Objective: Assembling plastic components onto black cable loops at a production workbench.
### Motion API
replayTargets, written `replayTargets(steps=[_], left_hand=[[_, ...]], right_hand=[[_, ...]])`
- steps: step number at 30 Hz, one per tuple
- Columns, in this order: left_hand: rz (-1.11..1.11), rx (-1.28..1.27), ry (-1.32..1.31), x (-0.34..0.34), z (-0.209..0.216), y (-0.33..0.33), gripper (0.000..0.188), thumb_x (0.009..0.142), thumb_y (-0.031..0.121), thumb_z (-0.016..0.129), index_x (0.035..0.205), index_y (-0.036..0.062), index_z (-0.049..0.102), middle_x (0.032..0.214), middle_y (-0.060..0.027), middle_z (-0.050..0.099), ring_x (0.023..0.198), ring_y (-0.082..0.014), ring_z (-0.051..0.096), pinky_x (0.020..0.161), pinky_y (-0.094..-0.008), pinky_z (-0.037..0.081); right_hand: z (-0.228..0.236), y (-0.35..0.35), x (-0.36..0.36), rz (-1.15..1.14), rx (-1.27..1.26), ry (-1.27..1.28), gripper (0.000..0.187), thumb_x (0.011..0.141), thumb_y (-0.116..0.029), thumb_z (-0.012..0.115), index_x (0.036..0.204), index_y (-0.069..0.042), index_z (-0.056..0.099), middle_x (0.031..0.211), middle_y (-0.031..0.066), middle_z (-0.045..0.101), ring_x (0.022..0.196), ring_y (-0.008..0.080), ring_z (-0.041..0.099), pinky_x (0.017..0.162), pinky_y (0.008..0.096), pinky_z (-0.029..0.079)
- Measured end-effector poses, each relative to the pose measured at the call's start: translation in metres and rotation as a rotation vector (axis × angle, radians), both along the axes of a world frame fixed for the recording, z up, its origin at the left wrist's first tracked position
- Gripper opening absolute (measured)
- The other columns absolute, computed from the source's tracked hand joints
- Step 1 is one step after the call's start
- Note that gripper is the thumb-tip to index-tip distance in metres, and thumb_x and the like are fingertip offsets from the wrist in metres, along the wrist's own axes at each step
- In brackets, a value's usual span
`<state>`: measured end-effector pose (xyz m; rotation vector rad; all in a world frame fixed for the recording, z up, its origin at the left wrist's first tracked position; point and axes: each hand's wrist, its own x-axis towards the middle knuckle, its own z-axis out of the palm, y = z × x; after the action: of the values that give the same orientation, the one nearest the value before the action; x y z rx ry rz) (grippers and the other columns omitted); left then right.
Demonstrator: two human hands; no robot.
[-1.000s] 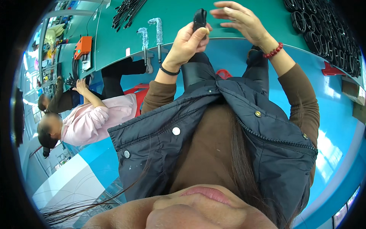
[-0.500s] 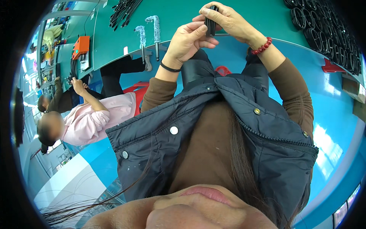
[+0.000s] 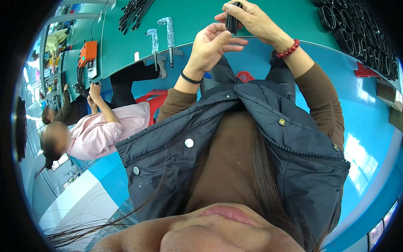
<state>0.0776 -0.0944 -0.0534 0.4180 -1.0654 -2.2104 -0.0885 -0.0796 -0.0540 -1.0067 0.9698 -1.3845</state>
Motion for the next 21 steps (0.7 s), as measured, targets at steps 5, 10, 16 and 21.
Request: replayTargets(steps=[5, 10, 16, 21], left_hand=[[0.029, -0.266, -0.237, 0.003, -0.003, 0.000, 0.019, 0.090, 0.008, 0.065, 0.104, -0.0048, 0.060, 0.090, -0.0155, 0.065, 0.088, -0.0331, 0.070, 0.076, -0.0344, 0.060], [0.040, -0.328, -0.236, 0.003, -0.009, -0.002, 0.014, 0.088, 0.004, 0.065, 0.098, -0.0047, 0.061, 0.090, -0.0149, 0.065, 0.090, -0.0321, 0.069, 0.075, -0.0333, 0.061], [0.051, -0.386, -0.227, 0.002, -0.015, 0.000, 0.012, 0.088, 0.002, 0.065, 0.098, -0.0047, 0.062, 0.090, -0.0152, 0.066, 0.087, -0.0298, 0.069, 0.074, -0.0328, 0.061], [0.123, -0.437, -0.207, -0.001, -0.009, 0.003, 0.013, 0.088, 0.001, 0.065, 0.099, -0.0050, 0.062, 0.090, -0.0149, 0.066, 0.085, -0.0277, 0.069, 0.072, -0.0324, 0.061]], right_hand=[[0.011, 0.006, 0.003, 0.011, 0.082, -0.006, 0.024, 0.098, -0.021, 0.048, 0.104, 0.001, 0.056, 0.098, 0.0134, 0.068, 0.086, 0.0175, 0.063, 0.077, 0.0261, 0.051], [0.017, 0.009, 0.002, 0.058, 0.101, 0.049, 0.023, 0.099, -0.020, 0.046, 0.104, 0.000, 0.056, 0.099, 0.0130, 0.068, 0.085, 0.0168, 0.063, 0.076, 0.0254, 0.051], [0.011, 0.013, 0.003, 0.068, 0.018, -0.014, 0.028, 0.094, -0.027, 0.056, 0.106, -0.002, 0.057, 0.101, 0.0137, 0.067, 0.084, 0.0201, 0.063, 0.074, 0.0273, 0.053], [0.011, 0.021, -0.002, 0.090, -0.127, 0.093, 0.039, 0.096, -0.035, 0.054, 0.125, -0.009, 0.054, 0.119, 0.0161, 0.064, 0.096, 0.0255, 0.067, 0.074, 0.0280, 0.058]])
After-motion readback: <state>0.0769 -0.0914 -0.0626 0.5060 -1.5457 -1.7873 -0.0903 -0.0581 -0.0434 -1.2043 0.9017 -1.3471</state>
